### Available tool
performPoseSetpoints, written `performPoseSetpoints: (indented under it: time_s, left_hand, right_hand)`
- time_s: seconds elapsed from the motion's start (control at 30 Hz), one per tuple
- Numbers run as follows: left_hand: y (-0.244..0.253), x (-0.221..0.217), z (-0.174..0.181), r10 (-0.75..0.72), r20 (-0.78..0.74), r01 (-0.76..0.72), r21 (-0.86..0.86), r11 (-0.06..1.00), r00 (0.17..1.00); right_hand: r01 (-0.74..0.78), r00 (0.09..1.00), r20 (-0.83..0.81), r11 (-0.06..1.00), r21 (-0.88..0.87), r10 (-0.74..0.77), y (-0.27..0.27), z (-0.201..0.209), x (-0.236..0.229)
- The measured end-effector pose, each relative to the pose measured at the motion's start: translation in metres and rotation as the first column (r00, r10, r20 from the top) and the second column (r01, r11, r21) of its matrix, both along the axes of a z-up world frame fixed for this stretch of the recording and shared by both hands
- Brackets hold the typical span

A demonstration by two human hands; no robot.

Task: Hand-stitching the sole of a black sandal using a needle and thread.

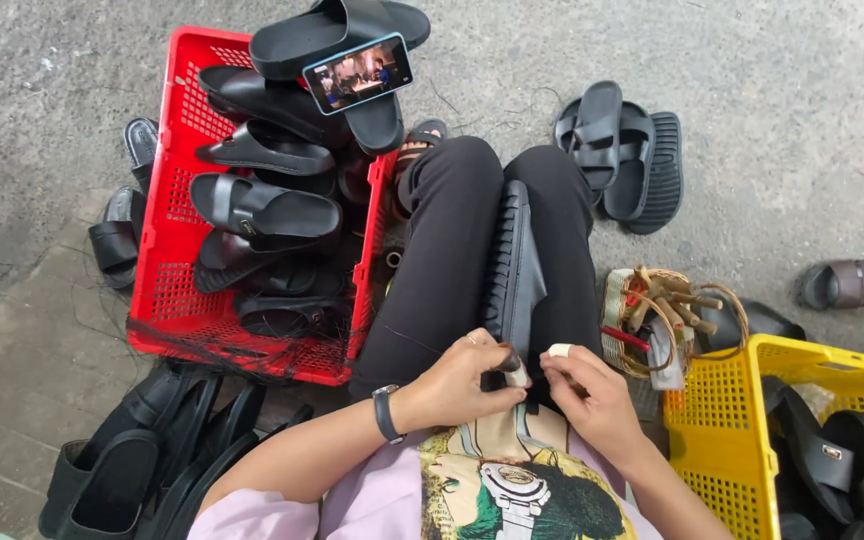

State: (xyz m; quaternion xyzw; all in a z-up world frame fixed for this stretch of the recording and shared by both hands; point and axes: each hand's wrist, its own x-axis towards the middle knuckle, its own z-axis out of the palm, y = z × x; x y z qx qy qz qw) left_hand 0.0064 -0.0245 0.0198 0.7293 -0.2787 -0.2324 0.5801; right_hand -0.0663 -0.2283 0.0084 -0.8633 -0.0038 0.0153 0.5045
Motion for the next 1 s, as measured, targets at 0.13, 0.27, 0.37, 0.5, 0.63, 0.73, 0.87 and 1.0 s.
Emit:
performPoseSetpoints:
  time_s: [0.13,0.27,0.37,0.5,0.63,0.73,0.87,1.0]
  left_hand:
    - [0.005,-0.003,0.0,-0.143,0.053,0.139,0.077,0.987,0.988]
    - [-0.002,-0.008,0.009,-0.255,0.444,0.229,0.113,0.967,0.859]
    - [-0.001,-0.003,0.051,-0.14,0.384,0.157,-0.012,0.988,0.913]
    - [-0.002,-0.003,0.053,0.101,0.262,-0.041,-0.227,0.973,0.96]
    - [0.004,-0.01,0.009,0.123,0.153,-0.125,0.007,0.992,0.98]
    - [0.011,-0.024,-0.012,0.052,0.128,-0.089,0.303,0.949,0.99]
    - [0.015,-0.032,-0.021,-0.039,0.299,-0.138,0.547,0.826,0.953]
    - [0.015,-0.015,-0.009,-0.09,0.337,-0.11,0.531,0.84,0.937]
  right_hand:
    - [0.001,0.901,-0.432,0.994,0.112,0.048,-0.013,-0.01,-0.018]
    - [0.0,0.914,-0.377,0.928,0.372,0.151,-0.012,0.005,-0.021]
    - [-0.021,0.95,-0.286,0.944,0.33,0.121,-0.009,0.031,-0.003]
    - [-0.22,0.897,-0.241,0.848,0.481,0.37,-0.022,0.015,-0.003]
    - [0.644,0.765,-0.589,0.289,0.709,-0.26,-0.066,0.049,0.007]
    - [0.735,0.678,-0.209,0.638,0.23,-0.705,-0.189,0.02,-0.019]
    - [0.349,0.937,0.09,0.883,-0.314,-0.338,-0.239,0.004,-0.058]
    - [-0.033,0.999,-0.033,0.955,-0.294,0.024,-0.089,0.01,-0.02]
